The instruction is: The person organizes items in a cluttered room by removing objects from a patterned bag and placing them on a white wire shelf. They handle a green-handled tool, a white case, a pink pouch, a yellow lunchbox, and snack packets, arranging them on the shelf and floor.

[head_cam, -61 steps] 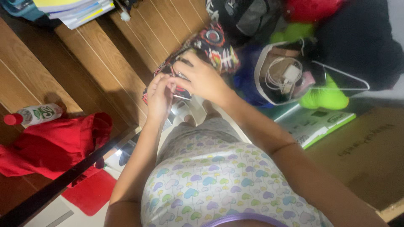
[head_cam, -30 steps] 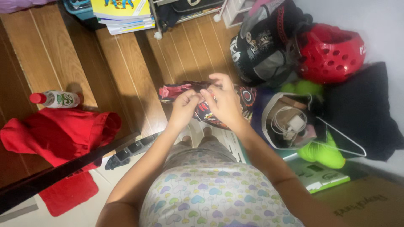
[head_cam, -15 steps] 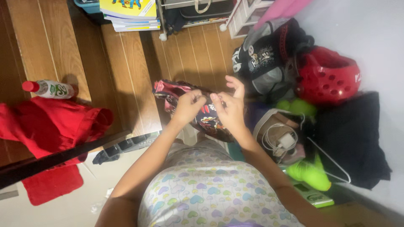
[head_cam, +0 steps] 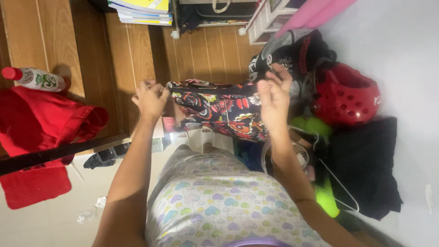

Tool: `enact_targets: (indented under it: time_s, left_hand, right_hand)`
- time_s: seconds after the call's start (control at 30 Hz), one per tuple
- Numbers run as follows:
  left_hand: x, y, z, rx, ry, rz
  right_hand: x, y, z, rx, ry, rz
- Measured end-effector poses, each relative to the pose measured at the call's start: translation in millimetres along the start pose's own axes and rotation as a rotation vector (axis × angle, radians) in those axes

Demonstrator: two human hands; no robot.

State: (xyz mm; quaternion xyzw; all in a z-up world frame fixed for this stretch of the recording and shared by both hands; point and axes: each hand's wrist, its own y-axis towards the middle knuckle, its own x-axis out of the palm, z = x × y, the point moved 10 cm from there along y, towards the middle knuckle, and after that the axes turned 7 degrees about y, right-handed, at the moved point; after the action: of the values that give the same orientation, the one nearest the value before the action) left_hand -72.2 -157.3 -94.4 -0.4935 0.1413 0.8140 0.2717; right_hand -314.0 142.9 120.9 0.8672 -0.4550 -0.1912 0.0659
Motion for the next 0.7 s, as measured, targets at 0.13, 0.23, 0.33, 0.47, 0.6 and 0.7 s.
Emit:
enact_targets:
  time_s: [0.13,0.23,0.33,0.47,0.6,0.7]
  left_hand:
    - [0,-3,-23,-0.001,-0.105,0.091]
    - [26,-5,-51,-0.21,-0.443,-0.081]
    - [21,-7,-44,-0.262,-0.608,-0.146]
    - [-51,-15,17,0.019,-0.122,0.021]
    - [-91,-48,135,0.705,0.181,0.261]
    - [-69,-44,154,0.659,-0.05,-0.002]
  right_hand:
    - [0,4,9,-0.004,0.188,-0.028]
    - [6,6,9,-0.007,0.284,-0.033]
    - [17,11,6,0.039,0.502,-0.078]
    - [31,18,-4,0.088,0.776,-0.17]
    - [44,28,-15,0.188,1.003,-0.353]
    - [40,38,-25,0.105,0.954,-0.388]
